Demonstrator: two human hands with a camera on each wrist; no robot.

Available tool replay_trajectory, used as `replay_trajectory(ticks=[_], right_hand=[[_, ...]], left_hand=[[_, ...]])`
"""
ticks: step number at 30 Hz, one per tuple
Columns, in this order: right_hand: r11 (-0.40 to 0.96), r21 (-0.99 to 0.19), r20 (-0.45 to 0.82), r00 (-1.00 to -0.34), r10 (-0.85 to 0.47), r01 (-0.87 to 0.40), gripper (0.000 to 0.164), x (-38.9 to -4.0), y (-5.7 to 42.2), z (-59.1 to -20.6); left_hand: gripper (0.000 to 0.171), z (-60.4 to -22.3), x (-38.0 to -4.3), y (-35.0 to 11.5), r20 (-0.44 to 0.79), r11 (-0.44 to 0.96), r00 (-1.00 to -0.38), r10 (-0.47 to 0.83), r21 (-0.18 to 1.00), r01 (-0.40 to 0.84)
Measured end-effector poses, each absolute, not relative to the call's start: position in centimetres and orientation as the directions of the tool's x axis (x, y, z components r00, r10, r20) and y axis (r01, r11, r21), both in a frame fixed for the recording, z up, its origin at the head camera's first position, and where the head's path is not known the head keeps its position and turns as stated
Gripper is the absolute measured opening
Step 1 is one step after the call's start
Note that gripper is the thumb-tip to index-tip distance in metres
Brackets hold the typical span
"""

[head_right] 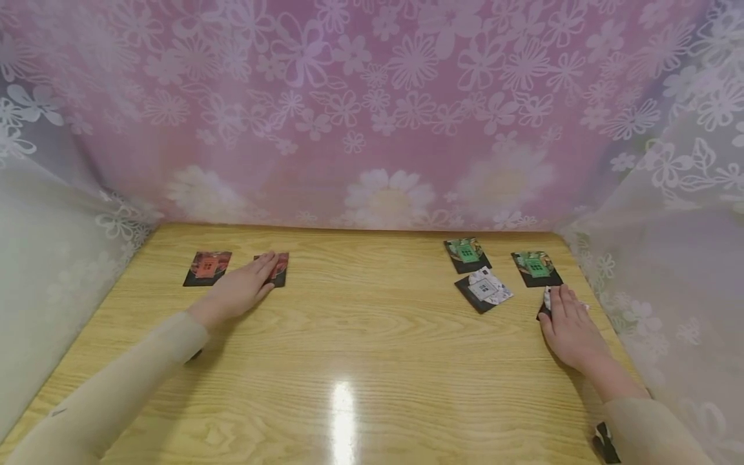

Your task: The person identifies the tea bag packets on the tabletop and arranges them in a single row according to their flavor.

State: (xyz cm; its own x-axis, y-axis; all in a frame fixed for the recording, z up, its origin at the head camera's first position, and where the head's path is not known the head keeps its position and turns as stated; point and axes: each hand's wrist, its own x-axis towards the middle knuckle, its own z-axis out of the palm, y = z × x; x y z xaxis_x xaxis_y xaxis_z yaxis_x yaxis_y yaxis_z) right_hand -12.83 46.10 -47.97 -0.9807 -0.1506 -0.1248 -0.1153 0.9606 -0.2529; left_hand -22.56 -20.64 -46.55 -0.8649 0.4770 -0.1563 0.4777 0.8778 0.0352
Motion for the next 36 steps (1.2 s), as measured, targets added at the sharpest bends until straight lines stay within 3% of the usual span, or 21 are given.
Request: replay_trajectory(ticks=[12, 36], right_hand=[[0.959, -0.252, -0.102, -0.982, -0.157, -0.127, 0.071, -12.9, 46.0, -48.0], [0.958, -0.252, -0.103, -0.981, -0.163, -0.132, 0.071, -12.8, 46.0, -47.9]], left_hand=[[0.069, -46.1, -22.8, -22.4, -0.138, 0.828, -0.818, 0.558, 0.034, 0.56], [0.066, -45.6, -23.5, -23.1, -0.163, 0.831, -0.817, 0.553, 0.04, 0.554]])
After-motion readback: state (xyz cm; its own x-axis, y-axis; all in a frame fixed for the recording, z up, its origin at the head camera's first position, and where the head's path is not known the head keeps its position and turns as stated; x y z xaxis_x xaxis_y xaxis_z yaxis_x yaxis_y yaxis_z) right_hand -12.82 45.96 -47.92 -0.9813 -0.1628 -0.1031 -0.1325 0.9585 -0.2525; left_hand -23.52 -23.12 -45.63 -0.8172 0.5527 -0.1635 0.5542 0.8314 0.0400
